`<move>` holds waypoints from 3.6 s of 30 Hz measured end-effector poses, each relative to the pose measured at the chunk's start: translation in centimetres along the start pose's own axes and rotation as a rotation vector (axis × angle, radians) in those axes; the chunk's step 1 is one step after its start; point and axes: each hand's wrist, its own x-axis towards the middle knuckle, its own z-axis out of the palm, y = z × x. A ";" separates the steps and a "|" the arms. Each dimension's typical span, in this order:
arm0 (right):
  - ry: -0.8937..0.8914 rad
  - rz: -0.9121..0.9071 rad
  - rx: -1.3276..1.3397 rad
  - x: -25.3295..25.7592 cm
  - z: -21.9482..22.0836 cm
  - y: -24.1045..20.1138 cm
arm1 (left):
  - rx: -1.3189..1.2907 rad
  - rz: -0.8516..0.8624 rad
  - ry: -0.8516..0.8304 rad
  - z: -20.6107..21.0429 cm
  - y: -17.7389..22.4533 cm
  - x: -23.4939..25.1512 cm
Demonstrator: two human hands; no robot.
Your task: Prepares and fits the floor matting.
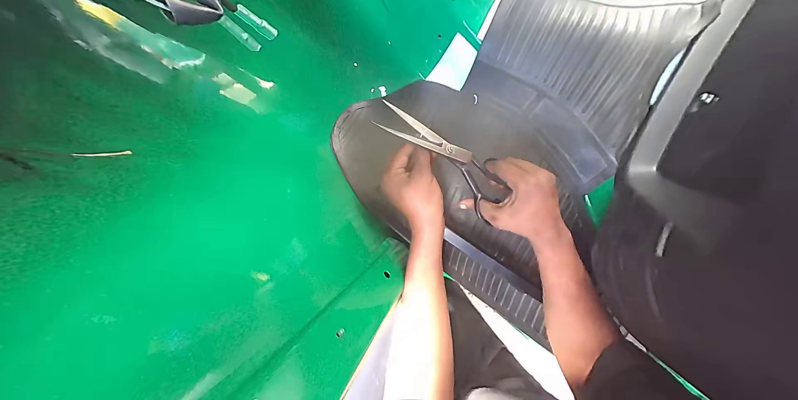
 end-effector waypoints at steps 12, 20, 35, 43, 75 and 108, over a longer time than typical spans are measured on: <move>-0.069 -0.021 0.006 0.4 -1.0 1.8 | 0.257 -0.037 -0.078 -0.1 0.3 -0.3; -0.096 -0.010 -0.022 0.5 -1.1 1.6 | 0.129 -0.037 0.002 0.7 0.0 0.5; -0.088 0.030 -0.014 0.5 -1.2 1.1 | 0.260 0.046 -0.012 0.6 0.1 0.5; -0.043 0.048 0.012 0.3 -0.7 1.4 | 0.268 0.062 -0.153 -0.2 0.1 -0.3; -0.066 0.015 0.014 0.4 -0.5 0.9 | 0.314 0.136 -0.085 -0.1 0.3 -0.4; -0.170 0.516 -0.038 1.3 -0.9 0.0 | -0.488 -0.238 -0.304 -0.3 0.6 -0.8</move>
